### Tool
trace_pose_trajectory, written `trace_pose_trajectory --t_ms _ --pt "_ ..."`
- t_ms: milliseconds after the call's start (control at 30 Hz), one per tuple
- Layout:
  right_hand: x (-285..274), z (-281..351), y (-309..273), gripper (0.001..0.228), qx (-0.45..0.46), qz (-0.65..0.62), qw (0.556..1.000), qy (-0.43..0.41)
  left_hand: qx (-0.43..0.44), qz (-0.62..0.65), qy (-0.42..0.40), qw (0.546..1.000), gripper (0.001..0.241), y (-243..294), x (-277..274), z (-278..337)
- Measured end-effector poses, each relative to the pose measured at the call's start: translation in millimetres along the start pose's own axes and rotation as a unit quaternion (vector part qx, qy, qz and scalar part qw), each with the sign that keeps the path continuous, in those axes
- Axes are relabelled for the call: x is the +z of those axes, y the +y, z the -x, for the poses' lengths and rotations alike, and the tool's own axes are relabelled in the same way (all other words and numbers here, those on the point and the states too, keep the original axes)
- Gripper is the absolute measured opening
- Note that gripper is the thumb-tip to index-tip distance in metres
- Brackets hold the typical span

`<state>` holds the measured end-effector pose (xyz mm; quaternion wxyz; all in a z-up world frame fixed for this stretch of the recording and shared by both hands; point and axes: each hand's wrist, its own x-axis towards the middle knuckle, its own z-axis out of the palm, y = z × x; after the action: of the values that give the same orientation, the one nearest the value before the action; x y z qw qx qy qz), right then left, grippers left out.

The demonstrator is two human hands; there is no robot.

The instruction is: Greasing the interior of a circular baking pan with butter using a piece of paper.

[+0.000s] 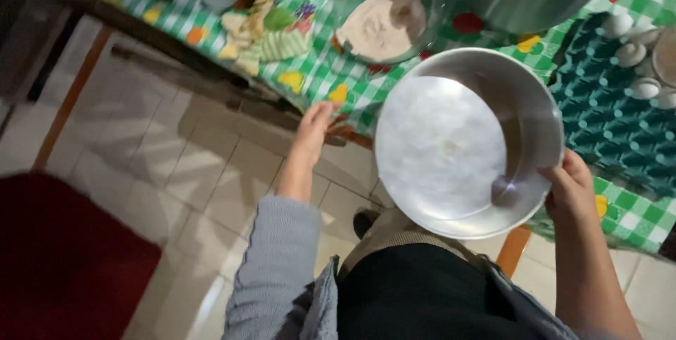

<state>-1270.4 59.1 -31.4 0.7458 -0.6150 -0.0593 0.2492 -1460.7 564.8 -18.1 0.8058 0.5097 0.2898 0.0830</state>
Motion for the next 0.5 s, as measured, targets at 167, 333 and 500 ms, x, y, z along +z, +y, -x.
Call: trace_pose_trajectory --t_ms 167,333,500 --pt "24.6 17.7 -20.4 0.024 0.008 0.054 0.987 0.152 -0.033 0.039 0.032 0.998 0.039 32.4 -32.4 -167.6" --pt "30.7 3.1 -27.7 0.034 -0.016 0.026 0.976 0.217 -0.06 0.005 0.069 0.996 0.051 59.0 -34.3 -267.9" --pt "36.2 2.7 -22.9 0.016 0.006 0.049 0.959 0.28 -0.202 -0.147 -0.051 0.967 0.064 57.8 -30.7 -319.7"
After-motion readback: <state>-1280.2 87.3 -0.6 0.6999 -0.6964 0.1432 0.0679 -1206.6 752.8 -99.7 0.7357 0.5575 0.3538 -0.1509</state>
